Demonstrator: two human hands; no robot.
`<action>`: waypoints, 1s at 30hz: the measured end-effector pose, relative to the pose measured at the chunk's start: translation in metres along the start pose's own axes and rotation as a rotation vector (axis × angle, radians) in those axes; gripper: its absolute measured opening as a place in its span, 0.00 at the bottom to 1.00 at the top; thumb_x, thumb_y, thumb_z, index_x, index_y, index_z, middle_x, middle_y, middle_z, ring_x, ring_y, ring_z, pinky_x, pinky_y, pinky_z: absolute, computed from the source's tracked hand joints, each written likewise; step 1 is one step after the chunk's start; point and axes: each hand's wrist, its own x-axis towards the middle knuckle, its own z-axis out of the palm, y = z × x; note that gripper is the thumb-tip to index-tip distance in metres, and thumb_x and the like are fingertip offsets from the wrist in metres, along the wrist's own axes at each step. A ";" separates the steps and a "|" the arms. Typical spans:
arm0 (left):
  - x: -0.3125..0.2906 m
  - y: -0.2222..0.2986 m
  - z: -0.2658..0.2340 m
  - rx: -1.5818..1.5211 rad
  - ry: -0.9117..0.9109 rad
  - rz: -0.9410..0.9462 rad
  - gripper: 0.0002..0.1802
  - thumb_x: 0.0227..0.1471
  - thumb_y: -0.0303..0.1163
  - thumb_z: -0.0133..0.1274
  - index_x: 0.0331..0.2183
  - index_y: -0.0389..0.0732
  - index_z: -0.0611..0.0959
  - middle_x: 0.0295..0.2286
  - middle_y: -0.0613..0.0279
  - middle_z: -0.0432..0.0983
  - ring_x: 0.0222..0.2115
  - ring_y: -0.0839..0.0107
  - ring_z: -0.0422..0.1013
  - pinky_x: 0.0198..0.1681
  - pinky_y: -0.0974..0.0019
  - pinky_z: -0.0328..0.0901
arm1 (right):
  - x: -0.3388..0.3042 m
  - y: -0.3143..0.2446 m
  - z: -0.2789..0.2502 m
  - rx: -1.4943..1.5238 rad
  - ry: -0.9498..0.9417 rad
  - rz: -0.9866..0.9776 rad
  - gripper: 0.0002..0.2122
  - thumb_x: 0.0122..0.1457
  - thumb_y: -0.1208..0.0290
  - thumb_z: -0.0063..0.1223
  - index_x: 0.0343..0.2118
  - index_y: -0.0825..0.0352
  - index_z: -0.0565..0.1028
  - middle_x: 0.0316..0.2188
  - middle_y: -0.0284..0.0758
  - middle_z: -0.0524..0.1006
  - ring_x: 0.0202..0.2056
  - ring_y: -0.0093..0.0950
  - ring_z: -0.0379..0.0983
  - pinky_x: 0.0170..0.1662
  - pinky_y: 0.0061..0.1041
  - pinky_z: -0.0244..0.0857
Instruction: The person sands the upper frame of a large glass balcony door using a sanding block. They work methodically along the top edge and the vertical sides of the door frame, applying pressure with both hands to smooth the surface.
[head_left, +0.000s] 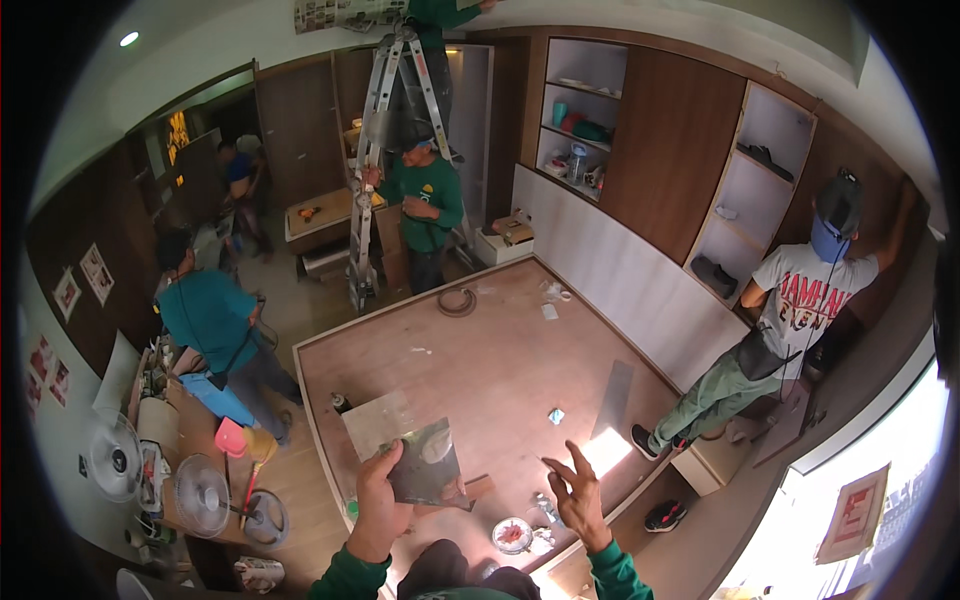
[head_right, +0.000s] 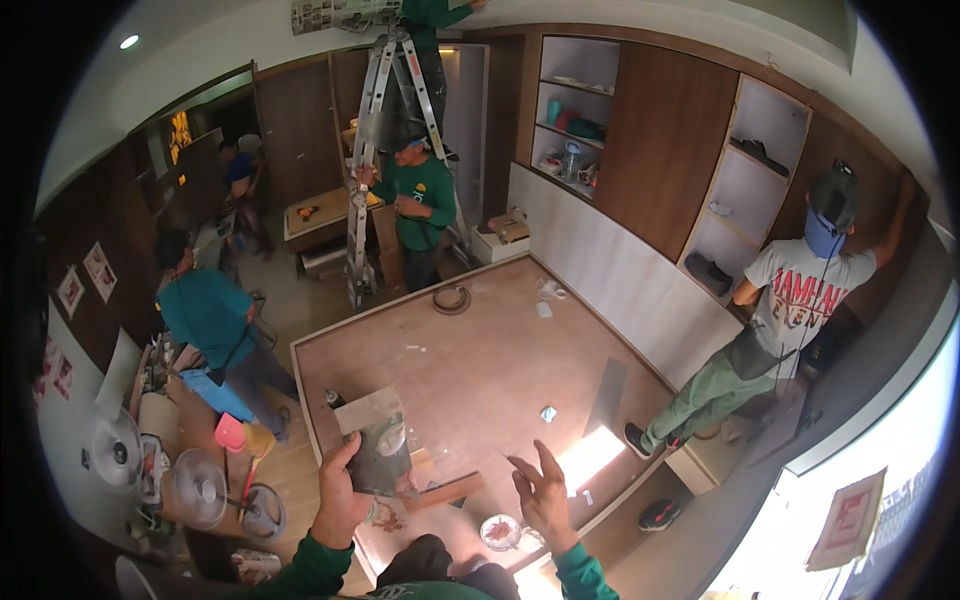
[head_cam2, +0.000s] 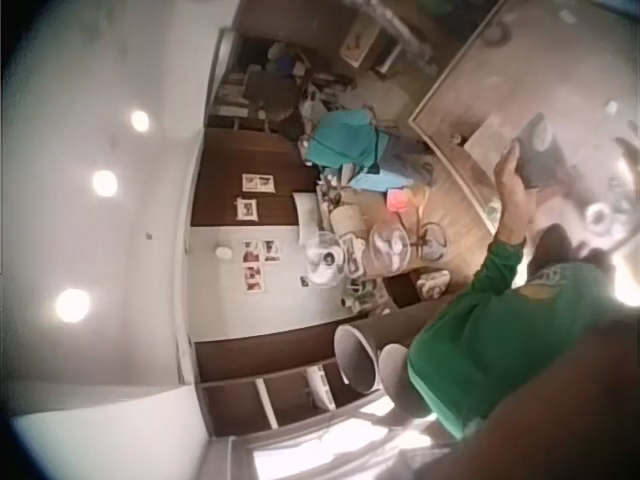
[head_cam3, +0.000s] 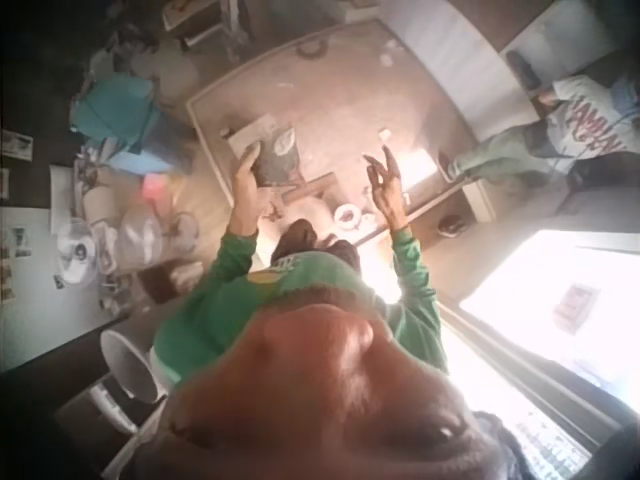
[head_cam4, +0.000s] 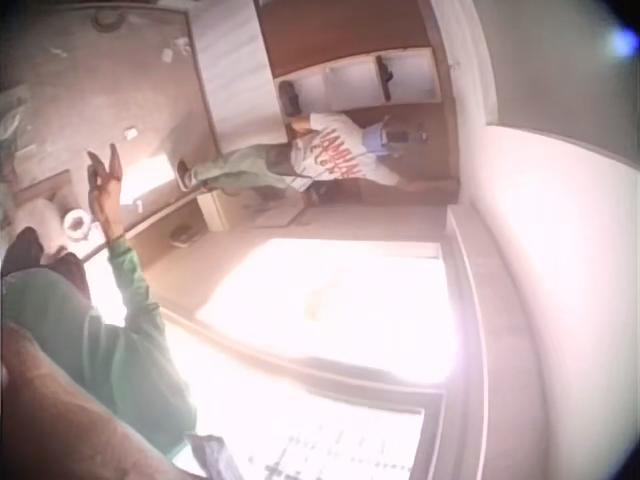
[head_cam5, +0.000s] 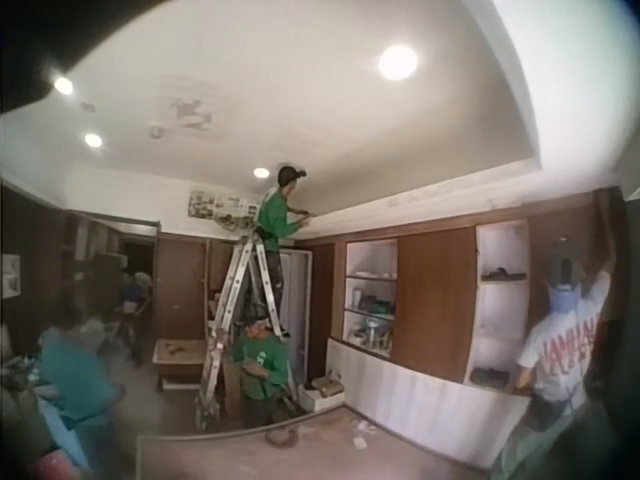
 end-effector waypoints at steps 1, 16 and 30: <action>0.000 0.012 -0.002 -0.006 0.047 -0.006 0.13 0.58 0.35 0.51 0.41 0.37 0.79 0.38 0.60 0.78 0.41 0.65 0.74 0.49 0.59 0.67 | 0.021 -0.016 -0.002 -0.042 0.011 -0.095 0.12 0.55 0.74 0.55 0.43 0.62 0.80 0.58 0.54 0.65 0.56 0.53 0.65 0.57 0.42 0.60; 0.055 0.084 -0.040 -0.105 0.083 -0.017 0.12 0.58 0.34 0.51 0.38 0.35 0.79 0.35 0.60 0.78 0.36 0.68 0.75 0.43 0.62 0.68 | 0.174 -0.249 -0.078 -0.303 0.128 -0.513 0.15 0.47 0.74 0.61 0.41 0.60 0.82 0.61 0.62 0.56 0.63 0.58 0.53 0.63 0.54 0.46; 0.070 0.084 -0.025 -0.112 -0.059 -0.195 0.12 0.59 0.33 0.49 0.37 0.32 0.78 0.34 0.58 0.78 0.34 0.66 0.76 0.42 0.62 0.70 | 0.143 -0.254 -0.085 -0.429 0.214 -0.487 0.16 0.45 0.74 0.62 0.41 0.59 0.82 0.64 0.60 0.51 0.65 0.57 0.48 0.64 0.54 0.42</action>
